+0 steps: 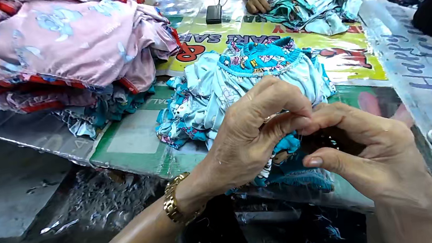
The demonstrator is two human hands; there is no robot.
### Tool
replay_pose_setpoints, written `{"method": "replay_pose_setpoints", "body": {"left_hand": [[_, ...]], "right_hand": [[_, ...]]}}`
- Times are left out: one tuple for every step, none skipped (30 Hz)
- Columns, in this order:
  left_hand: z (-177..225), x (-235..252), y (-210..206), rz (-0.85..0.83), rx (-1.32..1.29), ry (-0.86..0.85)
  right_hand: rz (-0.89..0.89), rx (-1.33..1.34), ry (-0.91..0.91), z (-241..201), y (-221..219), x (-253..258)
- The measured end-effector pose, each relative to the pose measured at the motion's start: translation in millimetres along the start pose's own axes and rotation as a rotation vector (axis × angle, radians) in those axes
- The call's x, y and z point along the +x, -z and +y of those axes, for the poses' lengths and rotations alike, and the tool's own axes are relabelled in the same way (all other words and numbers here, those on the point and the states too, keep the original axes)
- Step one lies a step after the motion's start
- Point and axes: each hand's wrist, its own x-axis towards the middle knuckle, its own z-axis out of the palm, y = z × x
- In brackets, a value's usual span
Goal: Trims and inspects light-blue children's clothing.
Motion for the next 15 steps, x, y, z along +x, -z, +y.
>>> {"method": "replay_pose_setpoints", "body": {"left_hand": [[-3, -2, -2, 0.023, -0.034, 0.003], [-5, -4, -3, 0.044, -0.069, 0.009], [-7, -6, -4, 0.061, -0.103, 0.015], [-9, -8, -5, 0.072, -0.139, 0.024], [-10, -9, -6, 0.079, -0.167, 0.033], [-11, -10, -7, 0.083, -0.186, 0.040], [-12, -11, -7, 0.089, -0.200, 0.042], [-12, -12, -8, 0.094, -0.206, 0.043], [-13, -12, -9, 0.100, -0.207, 0.043], [-13, -13, -9, 0.108, -0.210, 0.043], [-13, -14, -10, 0.116, -0.212, 0.044], [-13, -14, -10, 0.122, -0.213, 0.044], [-14, -15, -10, 0.130, -0.217, 0.046], [-14, -15, -10, 0.135, -0.222, 0.046], [-14, -16, -10, 0.139, -0.224, 0.047]], "right_hand": [[0.006, 0.021, -0.006, 1, -2, -1], [0.015, 0.041, -0.012, 3, -5, -1], [0.025, 0.061, -0.016, 4, -7, -1], [0.032, 0.087, -0.021, 5, -8, -1], [0.033, 0.120, -0.028, 7, -10, -1], [0.029, 0.156, -0.038, 8, -10, -1], [0.026, 0.192, -0.049, 9, -11, -1], [0.024, 0.227, -0.059, 9, -12, -1], [0.025, 0.255, -0.070, 10, -13, -1], [0.027, 0.277, -0.082, 10, -14, -1], [0.031, 0.293, -0.090, 11, -15, -1], [0.035, 0.309, -0.094, 11, -16, 0], [0.036, 0.322, -0.098, 12, -17, 0], [0.034, 0.334, -0.101, 13, -17, 0], [0.031, 0.344, -0.106, 14, -17, 1]]}}
